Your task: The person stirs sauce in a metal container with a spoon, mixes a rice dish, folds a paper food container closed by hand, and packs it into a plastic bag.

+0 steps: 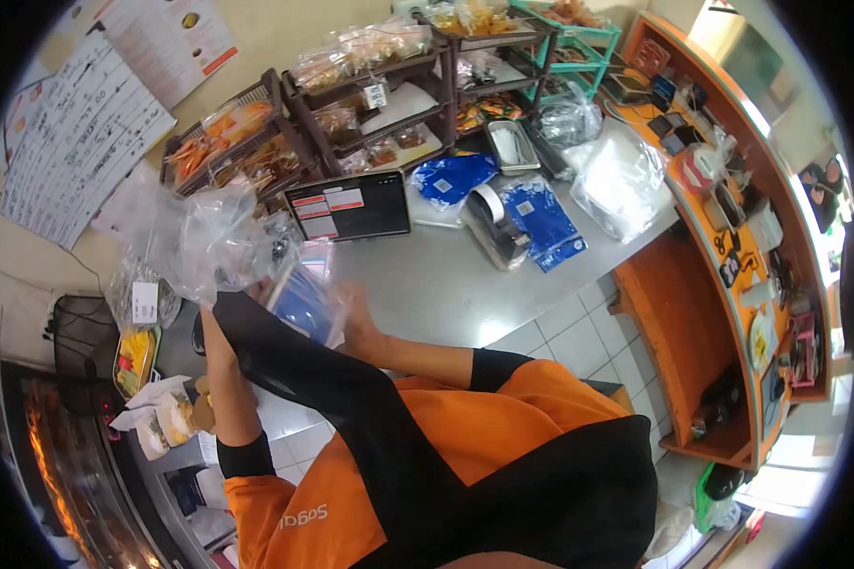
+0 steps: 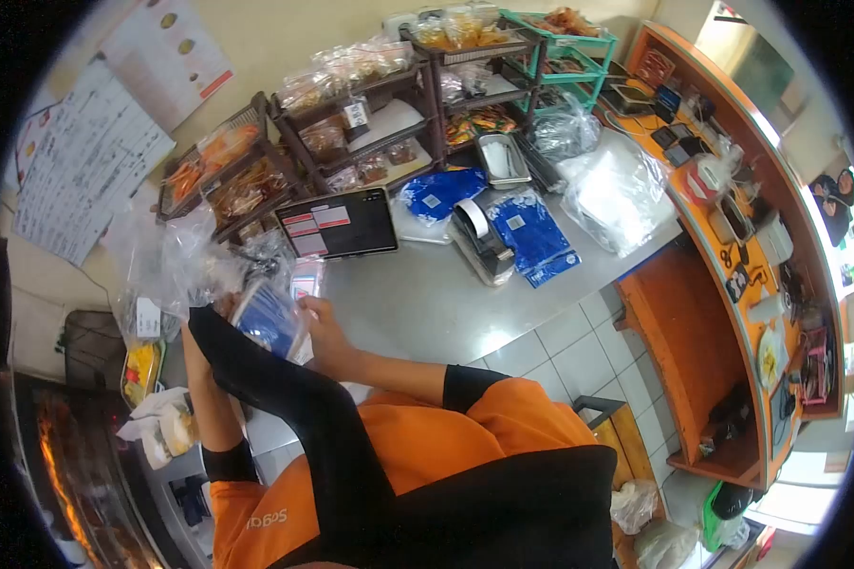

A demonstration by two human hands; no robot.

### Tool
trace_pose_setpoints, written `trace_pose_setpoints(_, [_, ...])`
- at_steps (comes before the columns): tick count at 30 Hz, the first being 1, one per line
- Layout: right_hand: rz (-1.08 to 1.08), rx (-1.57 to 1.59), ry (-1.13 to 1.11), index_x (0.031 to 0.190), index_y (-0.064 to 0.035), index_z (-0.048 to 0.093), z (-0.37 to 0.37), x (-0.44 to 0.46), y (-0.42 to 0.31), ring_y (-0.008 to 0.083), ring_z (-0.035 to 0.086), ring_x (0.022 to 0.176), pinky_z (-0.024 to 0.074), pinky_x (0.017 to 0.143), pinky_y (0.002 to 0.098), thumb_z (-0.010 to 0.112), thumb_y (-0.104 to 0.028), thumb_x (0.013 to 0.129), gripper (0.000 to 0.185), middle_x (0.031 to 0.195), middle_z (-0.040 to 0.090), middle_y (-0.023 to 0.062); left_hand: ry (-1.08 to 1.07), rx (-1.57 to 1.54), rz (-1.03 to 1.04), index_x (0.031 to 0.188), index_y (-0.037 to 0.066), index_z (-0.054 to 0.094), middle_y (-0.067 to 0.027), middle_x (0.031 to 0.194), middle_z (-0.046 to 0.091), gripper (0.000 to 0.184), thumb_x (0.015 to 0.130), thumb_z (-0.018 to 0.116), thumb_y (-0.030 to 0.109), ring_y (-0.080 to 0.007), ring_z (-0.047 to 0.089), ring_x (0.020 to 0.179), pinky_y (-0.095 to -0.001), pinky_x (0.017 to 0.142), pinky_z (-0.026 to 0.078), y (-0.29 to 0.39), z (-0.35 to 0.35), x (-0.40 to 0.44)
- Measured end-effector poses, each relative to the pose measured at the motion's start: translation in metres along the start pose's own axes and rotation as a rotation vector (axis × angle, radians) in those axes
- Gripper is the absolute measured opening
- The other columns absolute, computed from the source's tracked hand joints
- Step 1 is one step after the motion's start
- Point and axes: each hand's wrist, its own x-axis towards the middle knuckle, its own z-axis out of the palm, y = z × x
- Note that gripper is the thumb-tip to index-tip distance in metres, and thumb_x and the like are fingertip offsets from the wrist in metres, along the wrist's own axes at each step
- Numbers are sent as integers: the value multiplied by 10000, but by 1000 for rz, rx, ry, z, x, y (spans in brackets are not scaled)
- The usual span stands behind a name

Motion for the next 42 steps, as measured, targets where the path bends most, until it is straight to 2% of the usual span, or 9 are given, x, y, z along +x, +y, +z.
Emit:
trace_pose_setpoints(5, [303,368,-357,1424,-69,152,-9,14,-3,355,230,1317,217,1078,448,738,-475,711,1008,1422,218,189,196,-119,-29,1086,13,552,-111,963,606,294,823,623,124,-211,577,836,-347,745,460,-17,-13,-31])
trace_pose_setpoints(8, [938,1780,-579,1457,-80,105,-15,17,-12,378,279,1311,255,1085,447,635,-570,757,1005,1456,235,184,161,-100,-45,1096,11,550,-125,981,598,305,816,619,112,-232,568,863,-364,771,445,-25,-12,-36])
trace_pose_setpoints(12, [1356,1635,-249,1378,-142,350,6,17,-22,320,491,1162,331,1039,453,439,-746,760,869,1306,484,115,53,-87,-86,1110,9,547,-145,1006,587,322,807,614,96,-261,555,898,-386,806,425,-40,-1,-33])
trace_pose_setpoints(16, [1206,1666,-246,1312,-81,407,-5,21,-27,309,457,1182,342,1016,427,718,-458,716,771,1313,456,128,-99,-65,-161,1123,6,545,-165,1030,576,340,797,608,79,-289,543,933,-408,840,404,-73,23,-27])
trace_pose_setpoints(22, [-250,-164,-242,1362,-125,308,-2,-17,42,367,398,1211,275,1039,455,832,-249,582,948,1368,340,203,-99,130,-280,1144,3,541,-194,1067,559,369,783,600,54,-332,524,985,-441,893,374,-149,72,-29])
trace_pose_setpoints(25, [-206,-174,-510,1278,-141,433,-49,15,41,358,430,1177,304,1012,480,784,-221,618,752,1318,420,184,149,418,-198,1154,1,539,-209,1085,551,384,776,596,42,-353,514,1012,-458,919,359,-170,92,-77])
trace_pose_setpoints(31, [210,-914,339,890,-64,590,-235,106,179,310,546,833,417,730,442,554,-137,819,108,877,606,113,296,269,-248,1176,-13,524,-250,1117,528,432,748,585,-11,-406,476,1072,-485,965,323,-165,117,-146])
trace_pose_setpoints(34, [657,-1585,2,916,-80,645,-329,107,271,322,551,944,437,767,430,568,-201,755,216,943,646,101,81,117,-687,1257,-44,443,-266,1272,407,479,803,577,29,-406,385,1218,-435,1052,268,-154,131,-163])
trace_pose_setpoints(42, [943,-1637,-390,956,-127,674,-363,92,331,278,606,1021,420,859,425,558,-219,782,228,1009,673,94,230,27,-425,1175,52,571,-187,1210,534,388,793,527,100,-395,443,1150,-460,988,320,-197,146,-194])
